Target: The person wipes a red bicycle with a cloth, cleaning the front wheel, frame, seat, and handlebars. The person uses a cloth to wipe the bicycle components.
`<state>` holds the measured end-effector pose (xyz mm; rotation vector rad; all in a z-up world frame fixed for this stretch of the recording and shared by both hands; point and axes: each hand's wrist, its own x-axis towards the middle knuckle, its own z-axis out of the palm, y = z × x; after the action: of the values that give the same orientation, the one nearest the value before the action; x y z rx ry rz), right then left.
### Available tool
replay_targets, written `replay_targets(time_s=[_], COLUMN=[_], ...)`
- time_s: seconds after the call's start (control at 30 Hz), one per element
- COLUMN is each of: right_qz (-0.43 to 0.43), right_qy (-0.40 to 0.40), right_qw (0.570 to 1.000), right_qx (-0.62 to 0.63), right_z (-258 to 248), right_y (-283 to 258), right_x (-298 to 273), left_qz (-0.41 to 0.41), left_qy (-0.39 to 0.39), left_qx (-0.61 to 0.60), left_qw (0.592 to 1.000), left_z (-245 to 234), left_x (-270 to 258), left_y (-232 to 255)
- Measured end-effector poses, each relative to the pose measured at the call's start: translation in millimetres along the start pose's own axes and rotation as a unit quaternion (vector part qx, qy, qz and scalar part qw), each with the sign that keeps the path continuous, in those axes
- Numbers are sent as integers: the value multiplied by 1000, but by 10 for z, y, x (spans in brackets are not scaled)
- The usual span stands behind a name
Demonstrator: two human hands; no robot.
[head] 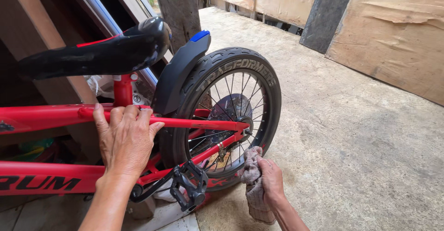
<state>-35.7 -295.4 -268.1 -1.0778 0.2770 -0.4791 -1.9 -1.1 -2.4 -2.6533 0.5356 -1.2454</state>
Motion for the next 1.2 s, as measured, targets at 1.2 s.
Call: replay_targets(time_s=[1.2], right_qz=[12], right_qy=[-87], right_qw=[868], right_qx=[-489], right_z=[458], right_y=[-389], right_x=[-28], left_qz=[2], left_qy=[-26], left_qx=[19], left_qw=[999], left_z=[59], left_x=[-20], left_y=[-2])
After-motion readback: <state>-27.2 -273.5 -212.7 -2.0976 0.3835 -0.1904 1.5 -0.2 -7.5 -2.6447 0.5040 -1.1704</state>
